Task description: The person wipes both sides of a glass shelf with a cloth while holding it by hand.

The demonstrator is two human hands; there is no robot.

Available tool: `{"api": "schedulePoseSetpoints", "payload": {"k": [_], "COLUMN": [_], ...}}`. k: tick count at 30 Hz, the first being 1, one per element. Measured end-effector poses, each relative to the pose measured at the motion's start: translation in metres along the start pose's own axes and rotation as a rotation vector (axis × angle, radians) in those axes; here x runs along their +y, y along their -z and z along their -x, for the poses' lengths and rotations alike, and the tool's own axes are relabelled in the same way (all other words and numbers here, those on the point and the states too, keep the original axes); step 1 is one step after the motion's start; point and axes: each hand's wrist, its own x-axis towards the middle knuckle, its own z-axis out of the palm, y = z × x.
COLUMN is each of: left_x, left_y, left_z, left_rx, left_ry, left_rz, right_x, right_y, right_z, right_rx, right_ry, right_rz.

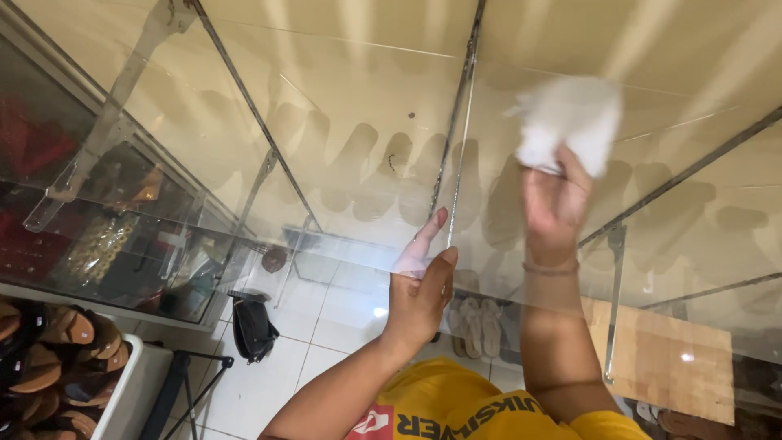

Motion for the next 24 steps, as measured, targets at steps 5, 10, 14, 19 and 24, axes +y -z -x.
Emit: {"api": "schedulePoseSetpoints", "payload": {"k": [5,10,14,19,24], "left_x": [0.001,0.005,0.006,0.002,0.002], "left_y": [0.000,-0.002,-0.002,0.000,-0.001], "left_z": [0.000,0.000,0.000,0.000,0.000], "left_rx": [-0.009,-0.002,0.010,-0.015,-0.023], "left_ry": [-0.017,0.001,0.038,0.001,0.019], "left_rz": [0.021,0.027,0.055,0.003,0.057], "right_x": [-0.006,0.054,0.055,-0.003,0.001], "right_y": [0.003,-0.005,-0.006,0.009,0.015], "right_z": [0.009,-0.009,-0.022,-0.014,-0.009], "right_rx": [0.048,0.046,0.025,0.008,0.040], "right_ry": [0.127,-0.086,-0.140,0.053,0.118], "right_rz": [-0.009,-0.189,-0.107,-0.013,-0.085]}}
